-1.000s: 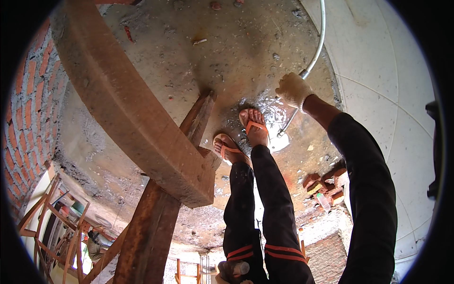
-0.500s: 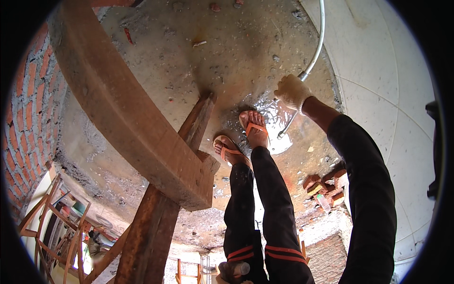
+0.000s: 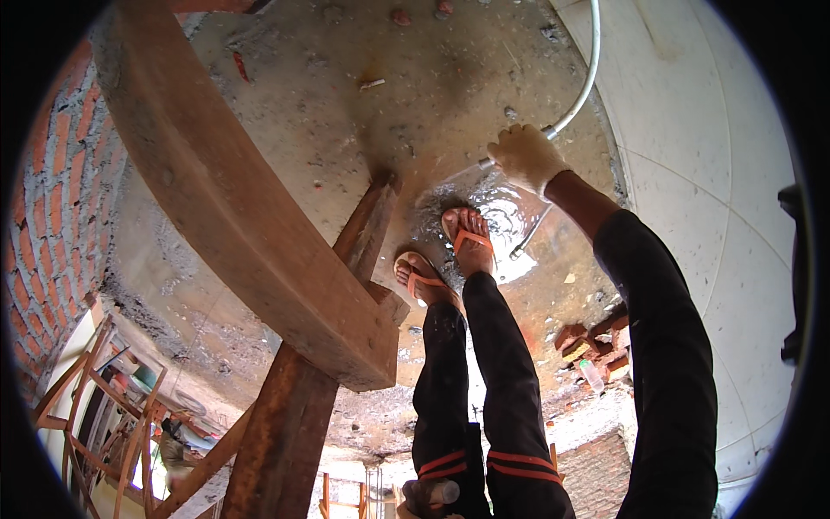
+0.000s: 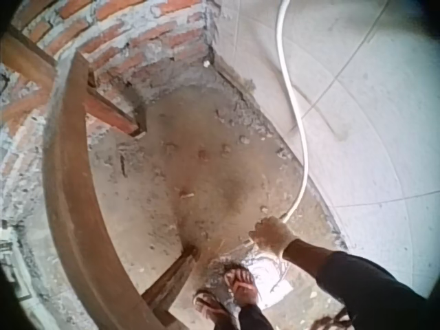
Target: The person uses a hammer and chisel to remove tiles from a curved wall. They repeatedly strike the chisel to break and pry off tile sections, then briefly rinse the area with a hose before resuming chipping.
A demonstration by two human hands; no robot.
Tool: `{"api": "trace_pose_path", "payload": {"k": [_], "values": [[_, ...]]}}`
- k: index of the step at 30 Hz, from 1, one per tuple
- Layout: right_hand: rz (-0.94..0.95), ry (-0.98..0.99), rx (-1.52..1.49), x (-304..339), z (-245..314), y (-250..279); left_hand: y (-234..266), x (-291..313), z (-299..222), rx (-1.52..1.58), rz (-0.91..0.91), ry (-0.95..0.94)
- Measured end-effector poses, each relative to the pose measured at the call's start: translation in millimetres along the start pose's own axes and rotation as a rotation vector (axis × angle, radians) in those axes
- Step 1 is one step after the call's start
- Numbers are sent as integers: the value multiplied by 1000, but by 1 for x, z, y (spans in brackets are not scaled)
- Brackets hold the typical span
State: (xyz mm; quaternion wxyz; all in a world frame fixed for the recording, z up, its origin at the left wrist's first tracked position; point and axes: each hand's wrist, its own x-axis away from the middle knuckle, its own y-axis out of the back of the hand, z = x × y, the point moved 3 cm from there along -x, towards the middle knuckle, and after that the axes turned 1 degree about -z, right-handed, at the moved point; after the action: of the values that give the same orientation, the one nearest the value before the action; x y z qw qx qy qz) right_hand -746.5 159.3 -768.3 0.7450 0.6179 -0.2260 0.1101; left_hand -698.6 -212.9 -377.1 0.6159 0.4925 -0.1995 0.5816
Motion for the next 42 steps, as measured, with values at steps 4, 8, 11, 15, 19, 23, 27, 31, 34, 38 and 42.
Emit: {"api": "trace_pose_path", "payload": {"k": [4,8,11,15,19,23,27,31,34,38,42], "values": [[-39,-61,-91,-30,9,12,0,0,0,-2,-5,5],[-95,-102,-75,-57,23,18,0,0,2,1,-6,9],[-107,-143,-66,-79,32,18,0,0,1,2,-25,15],[-195,-196,-117,-109,36,20,0,0,-2,0,-44,11],[-231,-266,-84,-141,37,26,4,2,-4,24,-64,7],[-251,-353,-177,-140,45,26,6,3,-8,32,-83,-39],[7,-287,-422,-79,69,10,6,5,-11,57,-53,-45],[157,-292,-586,32,78,5,11,13,-11,71,-27,-56],[257,-518,-658,117,55,19,16,19,-8,93,-4,-117],[-292,-812,-1034,190,-13,93,15,21,-7,170,68,-298],[-927,-700,-1418,214,-66,211,19,26,-4,211,88,-366]]}}
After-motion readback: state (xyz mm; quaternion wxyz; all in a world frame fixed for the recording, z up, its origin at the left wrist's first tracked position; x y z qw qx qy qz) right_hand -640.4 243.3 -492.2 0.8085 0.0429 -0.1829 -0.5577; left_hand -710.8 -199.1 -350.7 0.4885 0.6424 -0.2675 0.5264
